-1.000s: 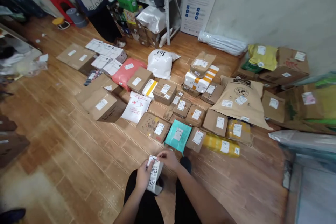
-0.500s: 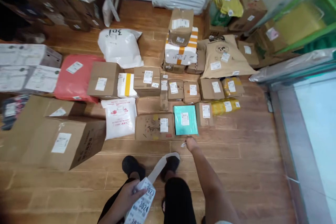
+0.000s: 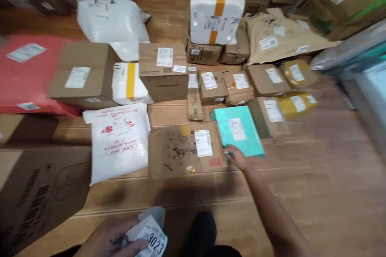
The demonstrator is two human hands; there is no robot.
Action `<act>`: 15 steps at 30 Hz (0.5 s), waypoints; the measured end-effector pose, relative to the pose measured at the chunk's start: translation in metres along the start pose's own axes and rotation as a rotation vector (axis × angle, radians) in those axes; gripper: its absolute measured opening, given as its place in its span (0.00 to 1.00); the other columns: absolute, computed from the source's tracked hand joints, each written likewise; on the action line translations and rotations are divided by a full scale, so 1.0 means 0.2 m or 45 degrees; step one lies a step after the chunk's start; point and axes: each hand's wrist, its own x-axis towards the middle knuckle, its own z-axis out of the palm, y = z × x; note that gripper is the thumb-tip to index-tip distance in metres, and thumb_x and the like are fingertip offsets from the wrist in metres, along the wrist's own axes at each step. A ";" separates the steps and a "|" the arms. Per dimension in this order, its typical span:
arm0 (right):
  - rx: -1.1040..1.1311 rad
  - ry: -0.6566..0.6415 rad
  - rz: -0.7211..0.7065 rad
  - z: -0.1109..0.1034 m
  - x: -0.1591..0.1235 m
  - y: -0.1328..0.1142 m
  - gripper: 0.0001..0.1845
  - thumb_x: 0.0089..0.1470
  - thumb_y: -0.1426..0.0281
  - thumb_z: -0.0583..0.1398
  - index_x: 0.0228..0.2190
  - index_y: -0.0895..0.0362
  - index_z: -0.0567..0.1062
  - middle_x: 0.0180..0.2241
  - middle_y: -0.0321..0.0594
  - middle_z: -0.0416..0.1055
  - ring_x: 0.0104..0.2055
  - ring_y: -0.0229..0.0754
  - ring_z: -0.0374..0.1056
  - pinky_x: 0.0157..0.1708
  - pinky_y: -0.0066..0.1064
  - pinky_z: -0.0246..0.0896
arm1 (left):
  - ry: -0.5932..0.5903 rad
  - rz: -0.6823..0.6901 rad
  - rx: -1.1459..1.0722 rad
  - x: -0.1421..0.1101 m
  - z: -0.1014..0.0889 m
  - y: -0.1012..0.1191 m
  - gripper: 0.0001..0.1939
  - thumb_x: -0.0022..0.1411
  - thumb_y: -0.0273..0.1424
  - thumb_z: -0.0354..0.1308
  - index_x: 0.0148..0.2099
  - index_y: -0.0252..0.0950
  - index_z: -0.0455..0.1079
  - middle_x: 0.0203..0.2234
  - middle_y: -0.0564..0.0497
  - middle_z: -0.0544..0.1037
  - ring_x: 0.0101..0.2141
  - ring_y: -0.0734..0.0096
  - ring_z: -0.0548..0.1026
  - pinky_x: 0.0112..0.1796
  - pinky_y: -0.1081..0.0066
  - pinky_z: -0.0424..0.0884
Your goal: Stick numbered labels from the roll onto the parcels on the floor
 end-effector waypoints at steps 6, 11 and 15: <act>0.369 0.320 -0.014 0.30 -0.08 0.19 0.15 0.57 0.61 0.57 0.44 0.55 0.68 0.39 0.44 0.68 0.40 0.44 0.69 0.37 0.36 0.71 | 0.043 -0.047 -0.190 0.01 -0.07 -0.12 0.21 0.55 0.50 0.59 0.28 0.35 0.66 0.20 0.55 0.67 0.22 0.77 0.61 0.23 0.75 0.53; 0.184 0.587 0.007 0.40 -0.16 0.08 0.14 0.57 0.63 0.55 0.42 0.55 0.72 0.45 0.47 0.64 0.45 0.47 0.65 0.33 0.36 0.70 | 0.034 0.172 0.134 -0.18 -0.07 -0.20 0.21 0.59 0.50 0.55 0.26 0.38 0.69 0.22 0.53 0.71 0.24 0.74 0.64 0.25 0.73 0.52; 0.137 0.631 0.052 0.45 -0.20 0.03 0.15 0.56 0.63 0.54 0.42 0.55 0.73 0.45 0.48 0.63 0.45 0.49 0.64 0.30 0.35 0.70 | 0.230 0.046 0.452 0.05 -0.15 -0.44 0.16 0.60 0.47 0.55 0.36 0.41 0.75 0.26 0.53 0.77 0.27 0.70 0.70 0.28 0.72 0.56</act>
